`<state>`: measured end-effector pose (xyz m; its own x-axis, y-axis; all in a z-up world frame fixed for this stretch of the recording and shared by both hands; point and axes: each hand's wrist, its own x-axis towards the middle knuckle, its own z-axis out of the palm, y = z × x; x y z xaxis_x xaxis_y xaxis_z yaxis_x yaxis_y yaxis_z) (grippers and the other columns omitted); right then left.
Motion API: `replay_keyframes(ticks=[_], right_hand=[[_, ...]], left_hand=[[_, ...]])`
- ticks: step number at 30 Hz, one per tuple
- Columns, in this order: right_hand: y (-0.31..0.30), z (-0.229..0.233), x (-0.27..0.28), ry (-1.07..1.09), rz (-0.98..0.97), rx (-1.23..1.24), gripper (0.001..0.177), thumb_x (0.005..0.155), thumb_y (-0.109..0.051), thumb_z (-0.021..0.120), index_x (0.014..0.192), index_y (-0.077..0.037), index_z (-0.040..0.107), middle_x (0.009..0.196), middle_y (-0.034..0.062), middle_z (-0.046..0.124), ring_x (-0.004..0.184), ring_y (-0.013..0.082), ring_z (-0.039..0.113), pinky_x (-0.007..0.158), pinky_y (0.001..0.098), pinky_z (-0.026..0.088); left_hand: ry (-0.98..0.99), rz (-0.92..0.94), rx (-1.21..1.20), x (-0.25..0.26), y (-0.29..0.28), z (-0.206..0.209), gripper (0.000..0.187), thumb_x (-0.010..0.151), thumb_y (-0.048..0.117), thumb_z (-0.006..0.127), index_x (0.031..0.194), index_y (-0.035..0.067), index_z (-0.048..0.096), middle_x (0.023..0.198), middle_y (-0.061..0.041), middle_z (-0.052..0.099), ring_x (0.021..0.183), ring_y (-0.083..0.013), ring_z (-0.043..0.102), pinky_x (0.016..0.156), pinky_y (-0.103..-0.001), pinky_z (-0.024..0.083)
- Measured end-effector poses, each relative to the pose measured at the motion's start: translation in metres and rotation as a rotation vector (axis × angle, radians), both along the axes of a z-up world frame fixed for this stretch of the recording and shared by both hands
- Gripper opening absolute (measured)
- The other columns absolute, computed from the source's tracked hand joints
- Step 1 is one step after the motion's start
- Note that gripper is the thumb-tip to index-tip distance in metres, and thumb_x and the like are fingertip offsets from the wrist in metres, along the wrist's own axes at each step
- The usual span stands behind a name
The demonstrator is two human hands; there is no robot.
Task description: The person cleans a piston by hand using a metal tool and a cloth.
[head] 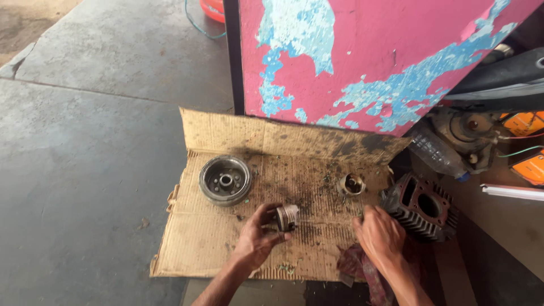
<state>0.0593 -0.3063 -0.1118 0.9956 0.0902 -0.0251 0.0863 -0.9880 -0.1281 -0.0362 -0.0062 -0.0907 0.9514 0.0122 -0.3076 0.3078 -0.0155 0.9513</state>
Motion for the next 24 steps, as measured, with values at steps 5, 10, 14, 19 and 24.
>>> replay_keyframes(ticks=[5,10,14,19,24], right_hand=[[-0.005,0.060,-0.034,-0.388,0.091,0.578,0.019,0.096,-0.017,0.064,0.096,0.001,0.072,0.104,0.0170,0.068,0.080,0.0250,0.068,0.058,0.0357,0.059],[-0.003,0.093,-0.056,-0.280,0.158,1.312,0.020,0.108,-0.018,0.053,0.106,-0.001,0.064,0.097,0.0114,0.074,0.086,0.0197,0.074,0.069,0.0306,0.065],[0.028,0.076,-0.060,0.088,-0.177,1.313,0.025,0.100,-0.018,0.060,0.118,-0.001,0.065,0.083,0.0145,0.072,0.063,0.0218,0.066,0.048,0.0324,0.057],[0.047,0.071,-0.054,0.409,-0.334,1.291,0.051,0.094,-0.019,0.063,0.144,-0.014,0.056,0.081,0.0156,0.071,0.056,0.0203,0.063,0.041,0.0319,0.051],[0.032,0.067,-0.047,0.482,-0.219,1.422,0.049,0.092,-0.011,0.062,0.140,-0.004,0.058,0.091,0.0154,0.072,0.062,0.0155,0.065,0.045,0.0274,0.052]], left_hand=[[-0.069,0.022,-0.122,0.011,-0.017,-0.008,0.076,0.072,0.003,0.082,0.141,0.016,0.053,0.133,-0.010,0.069,0.123,-0.0243,0.068,0.101,-0.038,0.060],[-0.084,0.020,0.102,0.018,-0.025,-0.008,0.076,0.074,0.007,0.085,0.142,0.019,0.053,0.135,-0.004,0.069,0.122,-0.0192,0.068,0.104,-0.035,0.055],[0.097,0.013,0.167,0.022,-0.023,0.005,0.076,0.080,0.012,0.086,0.146,0.020,0.048,0.133,-0.006,0.071,0.122,-0.0187,0.068,0.108,-0.035,0.055],[0.183,-0.019,-0.279,0.028,-0.022,0.015,0.077,0.072,-0.004,0.079,0.141,0.018,0.052,0.137,-0.007,0.066,0.121,-0.0236,0.069,0.100,-0.038,0.057],[0.174,-0.015,-0.322,0.030,-0.032,0.008,0.076,0.072,-0.012,0.074,0.137,0.022,0.057,0.140,0.000,0.064,0.123,-0.0179,0.067,0.098,-0.035,0.057]])
